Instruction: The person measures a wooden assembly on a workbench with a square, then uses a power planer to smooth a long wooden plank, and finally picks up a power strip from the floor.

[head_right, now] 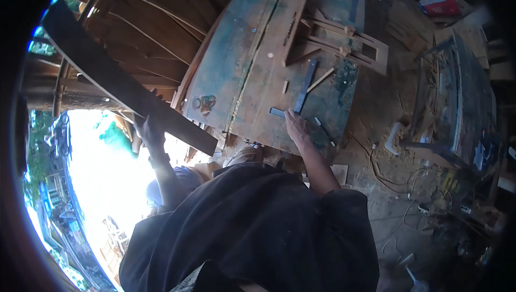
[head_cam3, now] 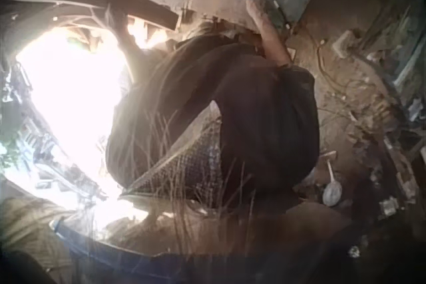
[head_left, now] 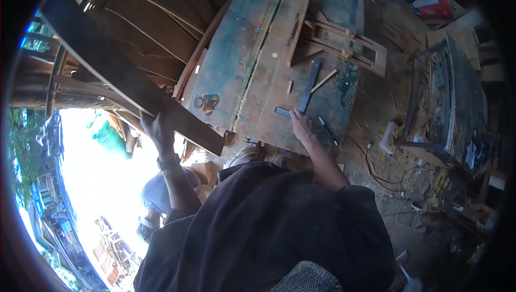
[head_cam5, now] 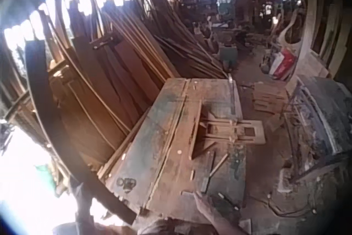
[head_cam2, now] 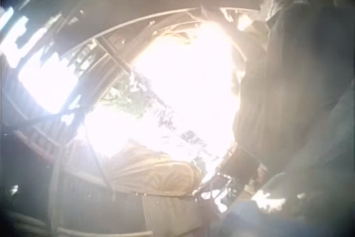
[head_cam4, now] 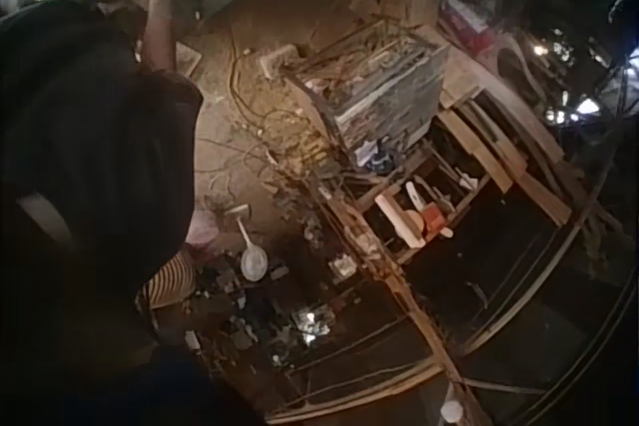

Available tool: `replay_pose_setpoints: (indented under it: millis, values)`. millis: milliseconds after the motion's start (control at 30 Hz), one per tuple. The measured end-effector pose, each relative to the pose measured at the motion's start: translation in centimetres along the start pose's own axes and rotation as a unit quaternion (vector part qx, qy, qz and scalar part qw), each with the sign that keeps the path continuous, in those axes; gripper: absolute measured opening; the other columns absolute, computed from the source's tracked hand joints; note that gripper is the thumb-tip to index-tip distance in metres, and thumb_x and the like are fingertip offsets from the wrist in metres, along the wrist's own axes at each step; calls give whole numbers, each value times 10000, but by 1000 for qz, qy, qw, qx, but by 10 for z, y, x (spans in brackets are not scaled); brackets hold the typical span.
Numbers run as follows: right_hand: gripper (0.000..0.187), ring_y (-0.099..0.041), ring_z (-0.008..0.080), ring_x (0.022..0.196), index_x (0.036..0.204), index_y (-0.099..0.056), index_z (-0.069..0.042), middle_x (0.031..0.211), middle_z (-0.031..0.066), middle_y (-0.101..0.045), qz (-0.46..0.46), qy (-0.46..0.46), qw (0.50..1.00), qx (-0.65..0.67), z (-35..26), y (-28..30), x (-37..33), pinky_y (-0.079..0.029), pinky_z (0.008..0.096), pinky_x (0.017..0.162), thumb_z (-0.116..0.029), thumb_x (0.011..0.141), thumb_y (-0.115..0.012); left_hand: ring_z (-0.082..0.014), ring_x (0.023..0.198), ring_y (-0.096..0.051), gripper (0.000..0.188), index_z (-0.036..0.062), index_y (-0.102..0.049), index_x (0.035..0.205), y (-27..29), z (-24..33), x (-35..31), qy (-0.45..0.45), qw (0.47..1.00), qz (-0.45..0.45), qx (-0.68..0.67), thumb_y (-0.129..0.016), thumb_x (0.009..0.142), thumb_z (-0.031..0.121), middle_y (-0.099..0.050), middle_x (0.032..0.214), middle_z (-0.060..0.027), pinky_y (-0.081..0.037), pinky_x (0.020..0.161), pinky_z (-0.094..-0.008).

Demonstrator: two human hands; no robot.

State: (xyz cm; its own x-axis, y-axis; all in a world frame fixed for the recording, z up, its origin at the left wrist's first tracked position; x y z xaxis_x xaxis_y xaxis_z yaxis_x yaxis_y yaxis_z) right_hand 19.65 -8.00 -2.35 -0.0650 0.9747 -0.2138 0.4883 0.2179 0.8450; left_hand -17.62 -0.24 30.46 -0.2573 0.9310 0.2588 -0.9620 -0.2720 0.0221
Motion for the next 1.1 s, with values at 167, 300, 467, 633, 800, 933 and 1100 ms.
replay_pose_setpoints:
  millis: [167,300,467,633,800,933,1100]
  values:
    - [334,-623,440,1014,1161,-463,-57,1304,170,-483,-21,-48,998,-43,-6,6,-7,-523,532,840,-8,850,-574,-135,793,-652,330,-6,-655,1120,-14,-4,8,7,986,-24,163,-737,839,148,-705,909,-72,-516,712,-304]
    - [401,-650,396,1005,1208,-457,-73,1289,114,-504,35,-51,997,-53,3,13,-19,-548,494,804,-17,839,-604,-133,688,-627,470,54,-640,1259,-16,-5,21,-80,946,-82,303,-744,824,196,-685,816,-91,-493,642,-312]
    - [359,-623,397,1037,1202,-529,-57,1282,131,-537,180,-118,973,78,-11,64,-34,-529,471,822,-65,858,-632,-102,511,-426,552,1,-607,1318,-3,-27,34,-178,907,-166,344,-754,791,71,-717,906,-151,-430,520,-276]
    - [342,-673,198,862,1211,-563,-19,1108,124,-624,220,-188,750,595,-15,109,-55,-530,353,747,-307,1032,-518,-374,1074,-676,563,-7,-601,1305,-11,-55,50,-249,849,-331,328,-725,756,-3,-658,1222,-235,-547,907,-401]
    - [495,-674,163,795,1241,-524,31,1048,125,-651,393,-90,593,697,-43,174,-145,-521,284,642,-420,1049,-459,-369,989,-689,573,23,-629,1272,-88,-41,25,-260,786,-500,255,-742,712,-6,-675,1179,-189,-551,849,-393]
    - [452,-669,150,798,1240,-531,28,1049,117,-655,459,-122,651,593,-24,153,-206,-528,272,662,-378,1050,-476,-258,964,-705,543,22,-619,1292,-138,-65,-2,-233,803,-528,148,-747,764,9,-703,1130,-171,-545,818,-361]
    - [332,-600,108,639,1069,-628,-2,828,50,-639,500,-341,665,438,49,39,-299,-481,243,570,-325,1000,-591,-128,811,-594,402,-27,-643,1193,-205,-36,-60,-116,791,-580,157,-733,843,148,-692,925,-116,-504,739,-296]
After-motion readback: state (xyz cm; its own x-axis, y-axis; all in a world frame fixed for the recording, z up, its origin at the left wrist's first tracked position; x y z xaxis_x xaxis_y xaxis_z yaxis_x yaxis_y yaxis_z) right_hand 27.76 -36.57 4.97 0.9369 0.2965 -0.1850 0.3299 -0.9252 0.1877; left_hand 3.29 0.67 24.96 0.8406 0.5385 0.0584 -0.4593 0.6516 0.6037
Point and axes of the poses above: each hand's wrist, its own x-axis towards the middle knuckle, its own y-axis out of the back of the hand, z = x × y, the point moved 5 cm from there along x, towards the middle knuckle
